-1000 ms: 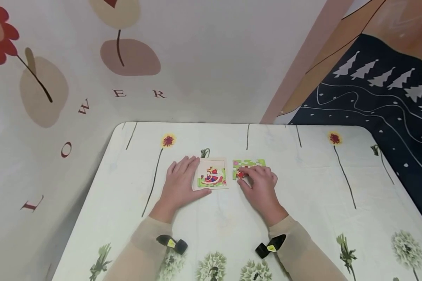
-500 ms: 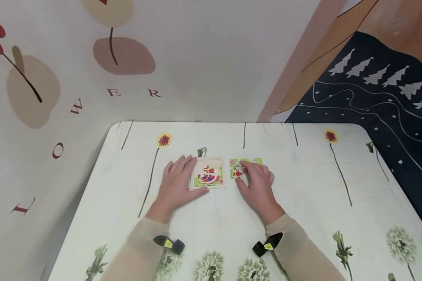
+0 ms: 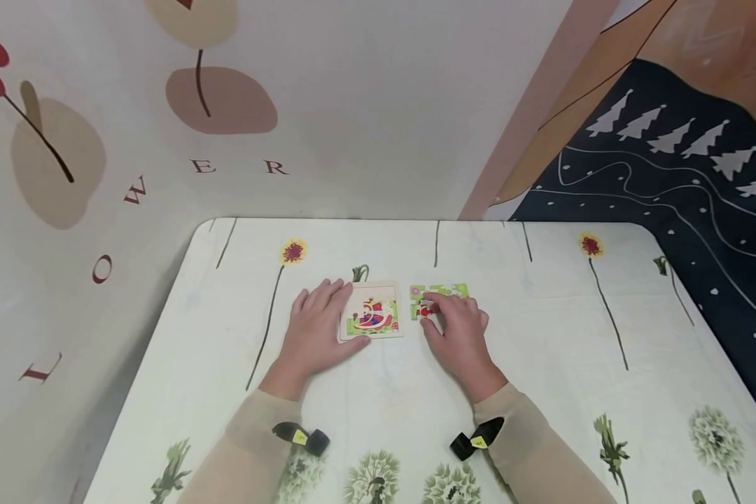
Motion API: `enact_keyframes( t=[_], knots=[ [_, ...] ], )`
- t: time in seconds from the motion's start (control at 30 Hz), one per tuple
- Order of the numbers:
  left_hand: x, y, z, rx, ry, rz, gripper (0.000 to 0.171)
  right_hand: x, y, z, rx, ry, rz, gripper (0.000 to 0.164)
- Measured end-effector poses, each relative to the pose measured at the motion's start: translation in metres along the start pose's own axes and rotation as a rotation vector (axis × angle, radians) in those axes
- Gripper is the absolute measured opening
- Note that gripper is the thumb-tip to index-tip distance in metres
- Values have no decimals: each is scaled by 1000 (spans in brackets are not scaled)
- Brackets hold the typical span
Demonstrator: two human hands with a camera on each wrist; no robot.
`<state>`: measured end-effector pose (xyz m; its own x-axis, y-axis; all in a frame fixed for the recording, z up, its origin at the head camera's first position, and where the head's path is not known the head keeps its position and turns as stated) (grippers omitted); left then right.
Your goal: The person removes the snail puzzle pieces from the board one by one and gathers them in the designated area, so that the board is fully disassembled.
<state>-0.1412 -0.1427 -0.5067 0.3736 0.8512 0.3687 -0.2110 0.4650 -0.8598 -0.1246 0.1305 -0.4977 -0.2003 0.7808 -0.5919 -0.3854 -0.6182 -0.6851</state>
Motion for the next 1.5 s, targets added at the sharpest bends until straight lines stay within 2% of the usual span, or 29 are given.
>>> enact_keyframes(
  t=[0.7, 0.83, 1.0, 1.1, 1.3, 1.5],
  knots=[
    [-4, -5, -3, -6, -19, -2, 105, -4, 5, 2, 34, 39, 41, 35],
    [-3, -4, -2, -8, -19, -9, 105, -8, 4, 3, 64, 13, 71, 35],
    [0, -1, 0, -12, -17, -19, 105, -16, 5, 5, 90, -59, 102, 37],
    [0, 0, 0, -13, -12, -13, 105, -20, 10, 8, 82, -78, 99, 35],
    [1, 0, 0, -22, -8, -6, 106, -29, 23, 14, 23, -58, 67, 32],
    [0, -2, 1, -24, -4, 10, 106, -47, 36, 18, -40, -85, 22, 34]
  ],
)
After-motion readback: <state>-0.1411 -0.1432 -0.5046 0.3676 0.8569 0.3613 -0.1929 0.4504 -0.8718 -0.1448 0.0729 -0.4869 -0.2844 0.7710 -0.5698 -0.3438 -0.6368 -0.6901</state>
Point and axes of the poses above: each hand's wrist, its own z-axis towards the middle knuckle, its own y-axis out of the palm, x = y × z, the point moved 3 cm from there along z, towards the middle knuckle, and after that the axes turned 15 degrees about x, right-handed, at the moved point
